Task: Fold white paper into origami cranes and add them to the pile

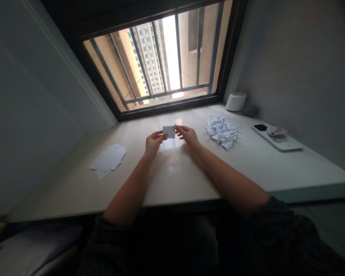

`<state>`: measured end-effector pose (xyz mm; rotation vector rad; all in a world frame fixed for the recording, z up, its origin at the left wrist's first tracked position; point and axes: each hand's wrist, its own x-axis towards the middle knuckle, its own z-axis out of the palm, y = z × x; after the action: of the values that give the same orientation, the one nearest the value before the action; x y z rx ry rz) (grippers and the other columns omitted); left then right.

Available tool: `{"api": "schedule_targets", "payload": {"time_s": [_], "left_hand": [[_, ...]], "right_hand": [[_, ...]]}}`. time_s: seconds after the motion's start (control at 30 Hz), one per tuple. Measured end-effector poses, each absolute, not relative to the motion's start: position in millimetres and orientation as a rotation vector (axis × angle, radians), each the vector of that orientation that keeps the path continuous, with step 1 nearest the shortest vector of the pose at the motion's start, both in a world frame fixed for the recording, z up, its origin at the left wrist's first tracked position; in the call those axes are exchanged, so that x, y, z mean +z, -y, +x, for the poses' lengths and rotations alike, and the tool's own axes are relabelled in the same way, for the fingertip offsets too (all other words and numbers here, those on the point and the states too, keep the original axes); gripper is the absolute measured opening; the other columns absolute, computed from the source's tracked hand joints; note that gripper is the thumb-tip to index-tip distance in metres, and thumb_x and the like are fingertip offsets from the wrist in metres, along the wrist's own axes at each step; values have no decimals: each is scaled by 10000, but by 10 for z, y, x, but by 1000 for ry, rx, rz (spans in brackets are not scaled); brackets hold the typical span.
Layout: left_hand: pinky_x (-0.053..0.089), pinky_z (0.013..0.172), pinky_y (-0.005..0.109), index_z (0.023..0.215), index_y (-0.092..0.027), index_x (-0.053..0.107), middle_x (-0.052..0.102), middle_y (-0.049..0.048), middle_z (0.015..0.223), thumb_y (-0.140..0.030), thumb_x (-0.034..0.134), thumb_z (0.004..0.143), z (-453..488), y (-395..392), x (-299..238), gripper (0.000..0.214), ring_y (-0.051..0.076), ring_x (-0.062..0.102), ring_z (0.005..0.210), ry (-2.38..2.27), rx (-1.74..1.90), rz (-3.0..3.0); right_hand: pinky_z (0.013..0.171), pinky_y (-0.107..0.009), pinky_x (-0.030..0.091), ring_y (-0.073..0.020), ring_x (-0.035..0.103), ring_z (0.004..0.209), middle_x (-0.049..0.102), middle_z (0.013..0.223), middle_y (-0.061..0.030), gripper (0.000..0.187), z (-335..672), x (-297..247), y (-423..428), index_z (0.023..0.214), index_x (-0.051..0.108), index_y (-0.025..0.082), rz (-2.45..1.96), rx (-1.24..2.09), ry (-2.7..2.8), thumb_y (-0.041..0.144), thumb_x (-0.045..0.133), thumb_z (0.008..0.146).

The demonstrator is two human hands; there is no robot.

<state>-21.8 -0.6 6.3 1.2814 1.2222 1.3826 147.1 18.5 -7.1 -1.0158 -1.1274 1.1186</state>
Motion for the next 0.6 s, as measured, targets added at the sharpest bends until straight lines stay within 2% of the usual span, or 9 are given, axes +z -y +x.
{"api": "schedule_targets", "payload": {"time_s": [0.17, 0.4, 0.6], "left_hand": [[483, 715, 334, 915, -141, 728, 735, 98, 782, -437, 843, 525, -136, 52, 76, 503, 218, 679, 749, -1159, 1388, 1325], [487, 682, 313, 838, -170, 741, 740, 76, 804, -495, 811, 569, -113, 100, 107, 427, 232, 683, 799, -1200, 1364, 1385], [386, 562, 260, 769, -173, 740, 725, 65, 728, -539, 786, 583, -148, 64, 44, 414, 220, 683, 715, -1282, 1237, 1445]], "right_hand": [[586, -267, 386, -127, 518, 601, 617, 602, -9, 422, 1400, -102, -146, 617, 666, 167, -990, 1077, 1190, 582, 735, 578], [573, -261, 371, -116, 477, 576, 587, 578, 5, 412, 1382, -104, -128, 617, 663, 174, -993, 1043, 1206, 581, 718, 591], [564, -258, 346, -113, 449, 563, 528, 547, 23, 397, 1345, -157, -129, 563, 607, 181, -1015, 940, 1300, 563, 665, 655]]}}
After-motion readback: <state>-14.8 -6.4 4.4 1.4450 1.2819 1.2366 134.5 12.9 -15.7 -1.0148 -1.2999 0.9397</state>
